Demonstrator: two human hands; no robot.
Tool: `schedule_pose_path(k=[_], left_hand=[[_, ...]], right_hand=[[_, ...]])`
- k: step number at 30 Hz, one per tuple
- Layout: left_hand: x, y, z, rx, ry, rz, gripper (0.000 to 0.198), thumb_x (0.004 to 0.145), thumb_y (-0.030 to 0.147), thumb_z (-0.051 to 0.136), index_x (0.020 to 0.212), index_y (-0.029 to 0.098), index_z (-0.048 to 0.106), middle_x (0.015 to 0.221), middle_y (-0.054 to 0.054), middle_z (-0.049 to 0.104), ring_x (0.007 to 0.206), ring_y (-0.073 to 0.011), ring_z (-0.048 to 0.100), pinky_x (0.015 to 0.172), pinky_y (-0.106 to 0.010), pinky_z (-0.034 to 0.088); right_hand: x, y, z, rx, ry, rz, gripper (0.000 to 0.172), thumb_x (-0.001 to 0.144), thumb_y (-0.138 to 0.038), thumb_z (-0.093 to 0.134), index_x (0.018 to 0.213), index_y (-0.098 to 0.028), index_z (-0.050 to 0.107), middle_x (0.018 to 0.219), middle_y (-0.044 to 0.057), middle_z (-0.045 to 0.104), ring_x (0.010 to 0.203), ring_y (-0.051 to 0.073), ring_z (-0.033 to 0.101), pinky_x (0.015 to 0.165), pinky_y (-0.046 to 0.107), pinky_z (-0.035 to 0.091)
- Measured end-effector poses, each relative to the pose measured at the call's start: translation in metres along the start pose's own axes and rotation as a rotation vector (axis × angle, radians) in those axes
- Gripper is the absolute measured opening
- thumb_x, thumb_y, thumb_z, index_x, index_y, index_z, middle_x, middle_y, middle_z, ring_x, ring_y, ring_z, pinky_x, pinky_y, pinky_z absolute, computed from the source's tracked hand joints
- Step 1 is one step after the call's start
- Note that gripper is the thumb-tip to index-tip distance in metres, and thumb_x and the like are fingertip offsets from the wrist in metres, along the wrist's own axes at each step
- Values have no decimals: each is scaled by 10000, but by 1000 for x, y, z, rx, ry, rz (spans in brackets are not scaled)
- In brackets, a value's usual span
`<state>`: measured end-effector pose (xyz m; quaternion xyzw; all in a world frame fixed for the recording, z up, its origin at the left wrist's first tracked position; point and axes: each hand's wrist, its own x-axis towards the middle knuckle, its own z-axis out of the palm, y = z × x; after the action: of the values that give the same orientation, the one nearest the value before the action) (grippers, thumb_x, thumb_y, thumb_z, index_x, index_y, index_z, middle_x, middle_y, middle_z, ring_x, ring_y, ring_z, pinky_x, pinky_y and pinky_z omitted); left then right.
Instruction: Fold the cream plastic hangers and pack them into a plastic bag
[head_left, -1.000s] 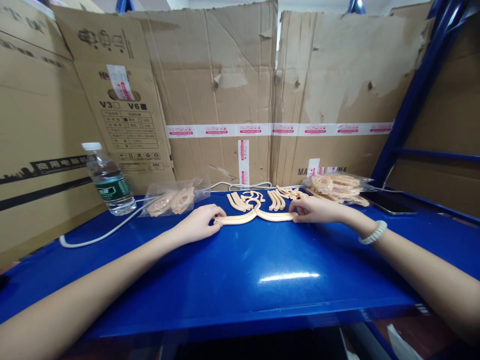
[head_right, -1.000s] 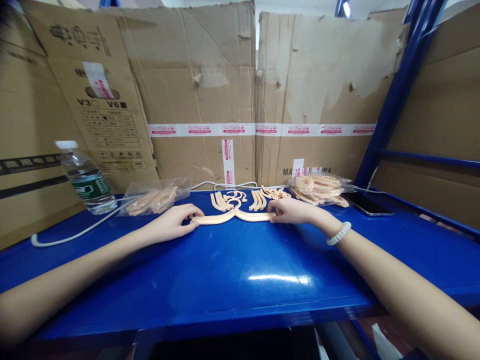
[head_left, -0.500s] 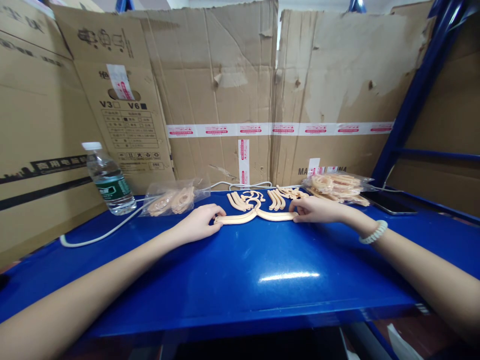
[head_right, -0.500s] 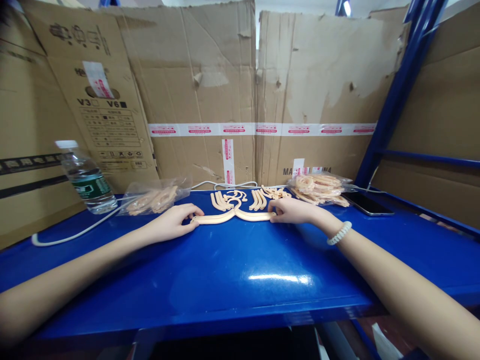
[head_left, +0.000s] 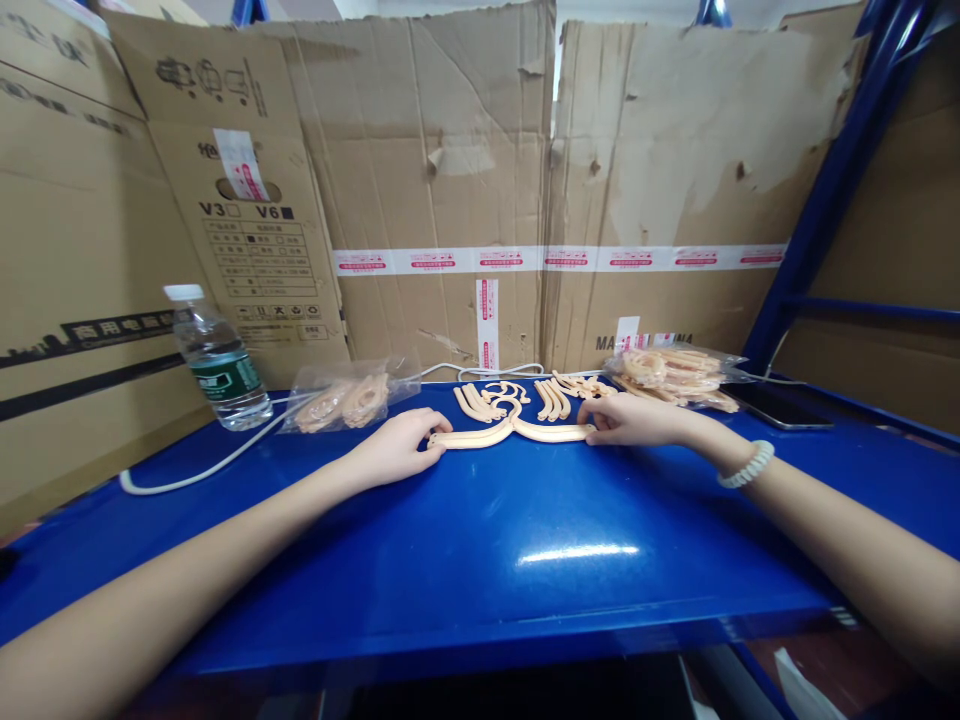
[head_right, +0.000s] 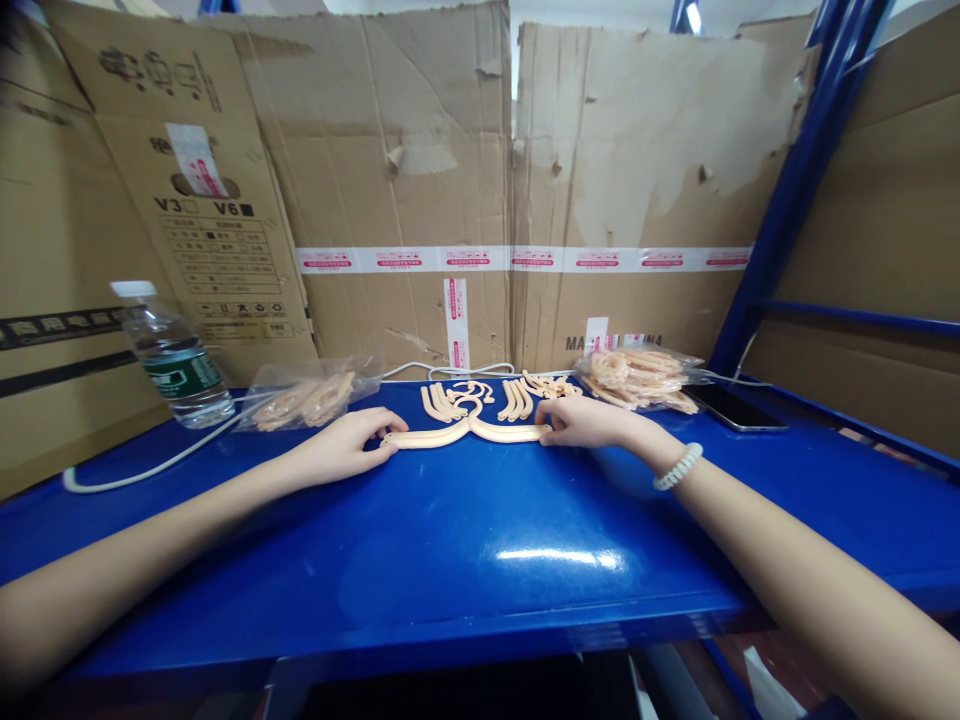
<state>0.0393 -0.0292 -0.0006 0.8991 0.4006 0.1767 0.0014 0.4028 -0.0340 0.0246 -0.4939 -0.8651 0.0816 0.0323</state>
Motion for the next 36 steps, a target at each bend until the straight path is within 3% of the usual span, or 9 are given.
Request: schedule_pose_path(k=[14,18,22,26,31,36], left_hand=[[0,2,-3,-1,-11,6,276,853,255,458,1027,154,646,993,-91,684,875,-227,649,797,-345,506],[-1,3,-8,5,-3,11,291,877,230,412,1035,159,646,1004,-92,680,829,-209,655,779,-340,519],[0,2,-14,18,20,18,317,868,172,390,1055,164,646,1071,-100,682,946,-226,658,854,-359,513],[8,5,-21,26,27,55,339,858,132,388,1064,175,654,1093,-90,696,1005,-232,654,902,-369,504],[27,14,-27,41,-2,141,357,844,71,411,1061,193,667,1067,-63,715,1023,-220,653,936,-342,490],[48,17,-17,74,-53,184,408,818,5,426,1099,177,666,1152,-78,706,1083,-216,648,956,-318,485]], right_hand=[[-1,-2,-1,-4,21,-21,225,837,-296,600,996,-145,650,746,38,624,639,171,572,553,251,379],[-2,-2,-5,-7,135,-13,221,848,-293,578,1000,-150,648,723,38,637,610,177,575,544,257,379],[-3,-4,-13,-7,313,-16,230,895,-294,493,1002,-143,630,759,57,662,658,188,603,587,265,403],[1,-13,-20,-8,375,-65,228,899,-279,490,1000,-140,638,776,54,677,682,172,621,616,251,428],[27,-28,-30,-88,358,-100,163,846,-201,567,935,-157,697,790,45,697,692,160,619,627,246,415],[75,-39,-38,-188,329,-76,159,817,-134,593,902,-160,725,826,64,714,748,188,634,624,267,407]])
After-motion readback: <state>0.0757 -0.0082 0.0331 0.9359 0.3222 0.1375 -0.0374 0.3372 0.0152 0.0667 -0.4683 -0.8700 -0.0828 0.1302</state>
